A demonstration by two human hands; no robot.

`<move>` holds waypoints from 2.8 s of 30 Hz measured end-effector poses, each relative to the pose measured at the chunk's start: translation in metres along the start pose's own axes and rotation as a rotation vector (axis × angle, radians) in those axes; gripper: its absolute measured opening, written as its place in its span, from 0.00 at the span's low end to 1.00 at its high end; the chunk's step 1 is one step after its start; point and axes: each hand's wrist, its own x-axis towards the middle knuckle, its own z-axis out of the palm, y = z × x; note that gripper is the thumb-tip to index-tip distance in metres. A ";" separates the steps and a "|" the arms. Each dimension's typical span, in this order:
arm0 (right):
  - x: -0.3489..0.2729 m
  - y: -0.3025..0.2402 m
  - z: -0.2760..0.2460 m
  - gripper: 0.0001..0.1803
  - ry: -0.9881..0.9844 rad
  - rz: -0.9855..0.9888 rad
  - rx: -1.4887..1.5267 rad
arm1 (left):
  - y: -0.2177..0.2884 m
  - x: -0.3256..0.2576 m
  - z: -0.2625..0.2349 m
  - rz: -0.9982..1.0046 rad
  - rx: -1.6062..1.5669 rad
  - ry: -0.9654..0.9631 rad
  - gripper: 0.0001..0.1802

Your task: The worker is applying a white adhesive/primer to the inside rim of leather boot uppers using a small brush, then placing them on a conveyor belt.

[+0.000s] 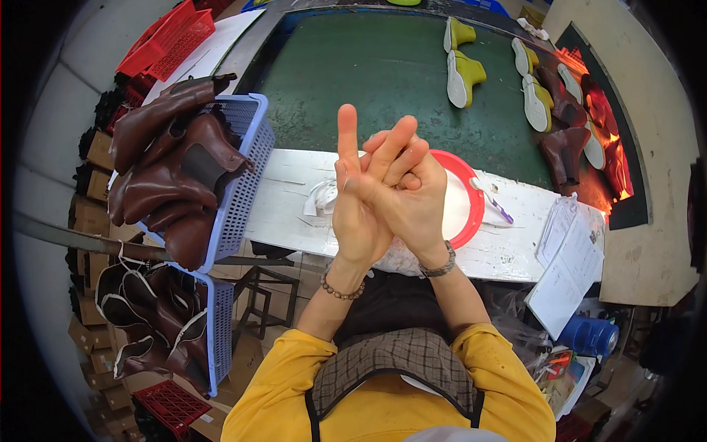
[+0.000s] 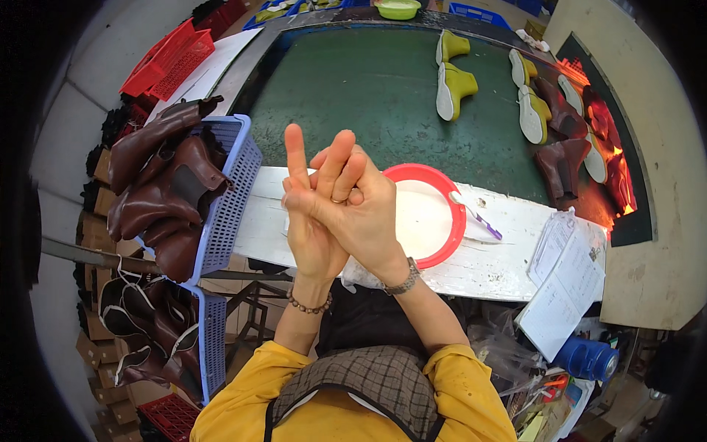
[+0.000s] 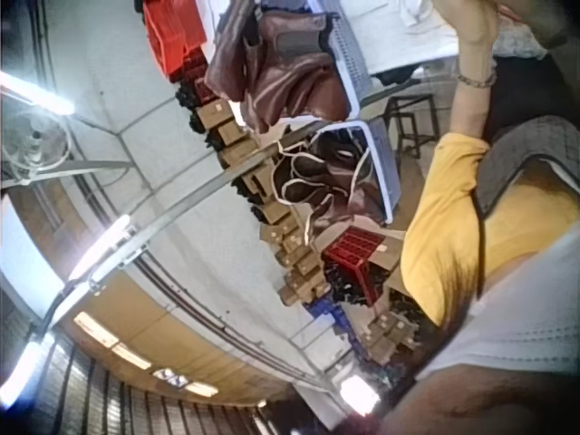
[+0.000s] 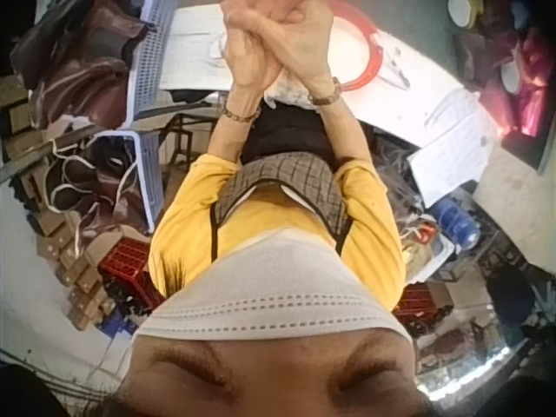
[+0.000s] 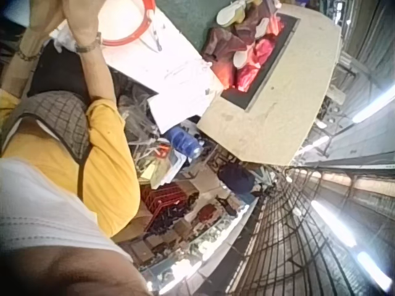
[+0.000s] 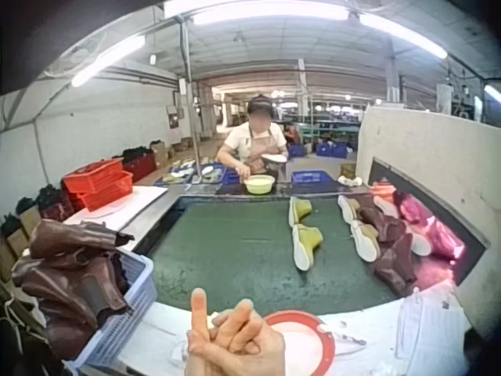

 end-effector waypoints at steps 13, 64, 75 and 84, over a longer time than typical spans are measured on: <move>-0.008 0.024 0.008 0.21 0.000 0.126 0.304 | 0.002 -0.005 0.003 0.033 -0.395 -0.053 0.42; 0.004 -0.027 0.011 0.25 -0.138 -0.015 0.198 | 0.008 -0.039 0.031 0.333 1.014 0.221 0.34; -0.075 0.015 -0.015 0.20 -0.429 -0.394 -0.434 | 0.062 0.024 -0.037 0.124 -0.300 0.093 0.39; -0.106 0.036 -0.222 0.23 0.153 0.196 -1.110 | 0.266 0.034 -0.069 0.786 2.457 0.485 0.32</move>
